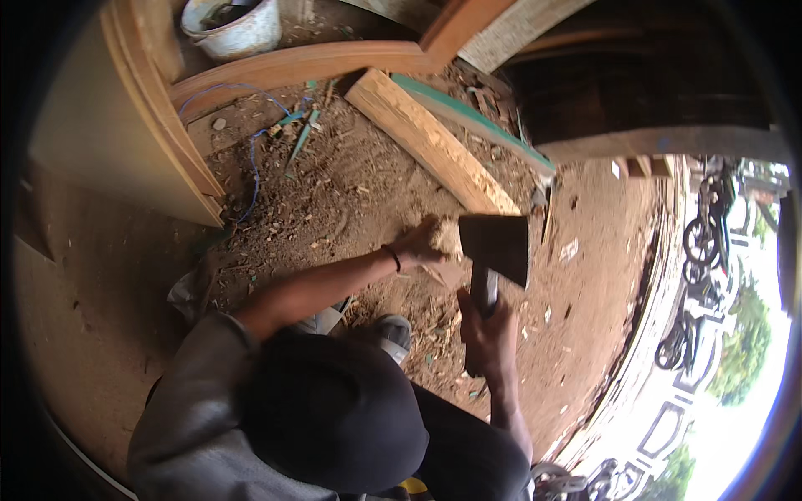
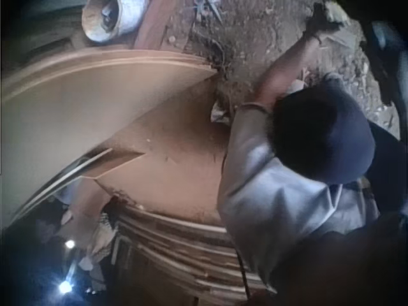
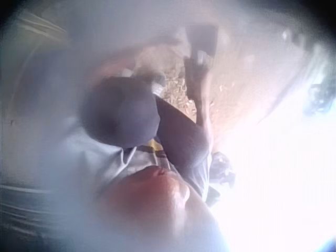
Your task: The person uses a small axe to repeatedly strike a small piece of wood held in the left hand, creating wood shavings. The person occasionally repositions the wood and continues striking it.
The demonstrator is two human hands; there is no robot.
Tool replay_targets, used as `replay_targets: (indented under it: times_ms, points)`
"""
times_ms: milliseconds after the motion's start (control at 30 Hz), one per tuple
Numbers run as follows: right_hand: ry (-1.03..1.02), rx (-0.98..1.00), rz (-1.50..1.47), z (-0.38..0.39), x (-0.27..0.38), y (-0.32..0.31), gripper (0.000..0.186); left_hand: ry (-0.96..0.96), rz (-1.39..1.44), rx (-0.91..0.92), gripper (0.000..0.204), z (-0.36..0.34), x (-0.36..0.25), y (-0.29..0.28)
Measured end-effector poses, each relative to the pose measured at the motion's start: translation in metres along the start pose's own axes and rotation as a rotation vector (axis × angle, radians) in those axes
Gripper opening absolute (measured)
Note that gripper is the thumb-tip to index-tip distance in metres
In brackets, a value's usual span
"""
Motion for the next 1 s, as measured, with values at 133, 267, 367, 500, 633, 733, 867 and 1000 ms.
replay_targets:
  times_ms: [133,267,367,500,633,733,867,1000]
  points:
    - [0.160,0.007,-0.393,0.008,-0.030,-0.011,0.031,0.085,0.224,-0.026,0.080,-0.028,0.014,-0.009]
    - [0.260,-0.064,-0.418,-0.003,-0.097,0.010,0.031,0.635,-0.672,-0.086,0.033,0.007,-0.051,-0.025]
    - [0.367,-0.047,-0.396,-0.020,-0.161,0.049,0.034,0.413,-0.333,0.001,0.017,0.016,-0.072,-0.035]
    - [0.431,-0.061,-0.463,-0.026,-0.207,0.091,0.038,0.375,-0.052,0.002,0.019,0.018,-0.112,-0.027]
    - [0.502,-0.070,-0.635,-0.017,-0.214,0.114,0.037,0.496,0.197,-0.084,0.025,0.026,-0.143,-0.032]
    - [0.517,-0.043,-0.650,-0.011,-0.208,0.119,0.037,0.374,0.187,-0.232,0.025,0.037,-0.140,-0.040]
    - [0.519,0.005,-0.615,-0.006,-0.201,0.116,0.036,0.365,0.250,-0.281,0.031,0.041,-0.146,-0.039]
    - [0.538,0.038,-0.729,-0.001,-0.195,0.121,0.034,0.384,0.217,-0.208,0.033,0.033,-0.144,-0.024]
Point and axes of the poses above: each hand's wrist, its own z-axis away from the middle knuckle, its own y-axis out of the palm, x = y × z, the point moved 8 cm from there along -z, towards the middle knuckle, and after that the axes turned 3 degrees about z, right-handed, at the moved point
